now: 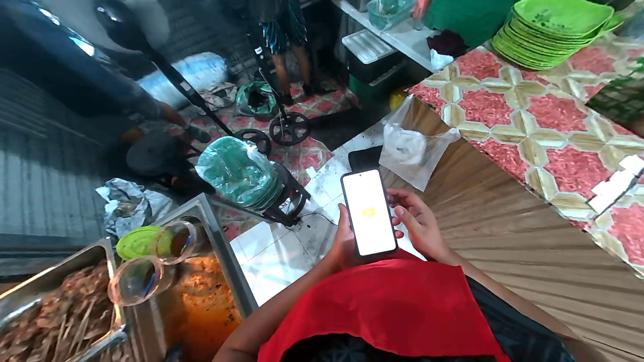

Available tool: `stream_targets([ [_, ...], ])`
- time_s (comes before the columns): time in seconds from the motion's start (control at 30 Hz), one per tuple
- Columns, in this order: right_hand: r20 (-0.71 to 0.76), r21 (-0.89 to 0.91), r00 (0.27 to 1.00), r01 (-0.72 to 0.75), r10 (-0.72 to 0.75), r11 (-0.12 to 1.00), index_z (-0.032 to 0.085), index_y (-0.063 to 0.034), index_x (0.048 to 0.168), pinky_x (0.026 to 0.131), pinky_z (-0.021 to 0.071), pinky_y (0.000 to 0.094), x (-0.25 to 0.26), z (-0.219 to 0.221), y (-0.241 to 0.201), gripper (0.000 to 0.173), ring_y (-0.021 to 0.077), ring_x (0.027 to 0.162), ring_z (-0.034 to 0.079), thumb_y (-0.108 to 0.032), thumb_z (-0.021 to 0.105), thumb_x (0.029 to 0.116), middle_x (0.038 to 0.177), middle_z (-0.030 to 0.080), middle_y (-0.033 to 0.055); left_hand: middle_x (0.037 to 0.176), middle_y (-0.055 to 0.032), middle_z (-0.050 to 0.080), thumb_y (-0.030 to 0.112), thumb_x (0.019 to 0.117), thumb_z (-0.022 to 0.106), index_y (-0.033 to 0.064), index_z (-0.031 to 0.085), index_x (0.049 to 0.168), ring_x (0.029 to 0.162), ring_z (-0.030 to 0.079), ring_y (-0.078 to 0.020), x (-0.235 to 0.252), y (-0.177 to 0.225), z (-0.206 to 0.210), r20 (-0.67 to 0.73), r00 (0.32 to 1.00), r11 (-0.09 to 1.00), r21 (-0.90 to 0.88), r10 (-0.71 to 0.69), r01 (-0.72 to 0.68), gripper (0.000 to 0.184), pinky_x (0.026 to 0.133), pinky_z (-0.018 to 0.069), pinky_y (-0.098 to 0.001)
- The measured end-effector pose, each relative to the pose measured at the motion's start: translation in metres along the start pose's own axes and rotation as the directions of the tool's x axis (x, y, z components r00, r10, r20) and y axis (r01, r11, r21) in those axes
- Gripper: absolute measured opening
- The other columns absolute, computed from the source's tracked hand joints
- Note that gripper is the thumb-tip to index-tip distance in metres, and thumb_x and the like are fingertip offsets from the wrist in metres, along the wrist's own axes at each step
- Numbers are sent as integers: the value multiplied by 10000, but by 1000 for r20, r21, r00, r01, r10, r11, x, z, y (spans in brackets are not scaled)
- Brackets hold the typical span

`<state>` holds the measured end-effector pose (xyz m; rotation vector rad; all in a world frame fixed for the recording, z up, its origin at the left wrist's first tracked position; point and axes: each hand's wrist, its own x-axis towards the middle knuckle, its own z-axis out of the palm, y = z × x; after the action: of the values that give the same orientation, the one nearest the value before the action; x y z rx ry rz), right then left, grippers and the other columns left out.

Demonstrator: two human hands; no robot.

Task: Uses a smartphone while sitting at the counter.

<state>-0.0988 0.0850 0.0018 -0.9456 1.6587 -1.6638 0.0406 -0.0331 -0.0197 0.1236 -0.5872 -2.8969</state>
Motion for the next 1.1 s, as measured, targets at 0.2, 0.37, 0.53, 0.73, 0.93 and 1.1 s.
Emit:
stream_targets([
  [0.2, 7, 6, 1000, 16, -16, 1000, 581, -67, 1346, 629, 559, 168, 0, 1, 0, 366, 31, 935, 668, -231, 532, 1022, 1147, 675, -6, 1207, -163, 711, 844, 907, 240, 149, 592, 1331, 1112, 704, -308, -3, 0, 4, -17, 1000, 1000, -17, 4, -5, 887, 933, 592, -471],
  [0.37, 14, 16, 1000, 20, -20, 1000, 577, -64, 1346, 650, 564, 166, -2, 4, 0, 374, 27, 938, 668, -238, 539, 1017, 1148, 674, -9, 1212, -164, 706, 838, 916, 195, 141, 581, 1338, 1114, 701, -310, -7, 1, 3, -14, 1000, 1000, 7, 11, -11, 902, 936, 590, -475],
  [0.53, 14, 27, 1000, 7, -7, 1000, 581, -69, 1340, 633, 561, 167, -5, 6, -2, 362, 34, 930, 670, -219, 537, 1013, 1140, 674, -5, 1214, -166, 706, 837, 917, 194, 142, 588, 1336, 1118, 700, -311, -11, 0, 5, -2, 1000, 1000, 12, 24, -24, 902, 936, 590, -468],
  [0.73, 30, 27, 1000, 1, -1, 1000, 576, -72, 1346, 615, 555, 167, -9, 7, -1, 373, 39, 922, 670, -236, 539, 1013, 1142, 674, -3, 1191, -147, 718, 824, 924, 244, 151, 604, 1312, 1103, 708, -288, -17, -4, 8, -34, 998, 999, 13, 51, -51, 856, 929, 594, -463],
  [0.93, 26, 41, 1000, -8, 7, 999, 575, -72, 1341, 598, 550, 168, -13, 6, -1, 375, 23, 889, 663, -217, 549, 997, 1131, 672, -9, 1172, -134, 721, 779, 953, 65, 132, 529, 1349, 1079, 715, -273, -19, -8, 14, -150, 986, 995, 88, 68, -56, 889, 893, 608, -453],
  [1.1, 22, 34, 1000, -10, 9, 999, 565, -77, 1361, 594, 553, 169, -19, -4, 1, 388, 28, 892, 668, -219, 554, 999, 1137, 671, -10, 1170, -143, 721, 778, 957, 75, 129, 537, 1348, 1074, 718, -276, -15, -16, 16, -134, 990, 998, 49, 48, -42, 887, 894, 608, -449],
])
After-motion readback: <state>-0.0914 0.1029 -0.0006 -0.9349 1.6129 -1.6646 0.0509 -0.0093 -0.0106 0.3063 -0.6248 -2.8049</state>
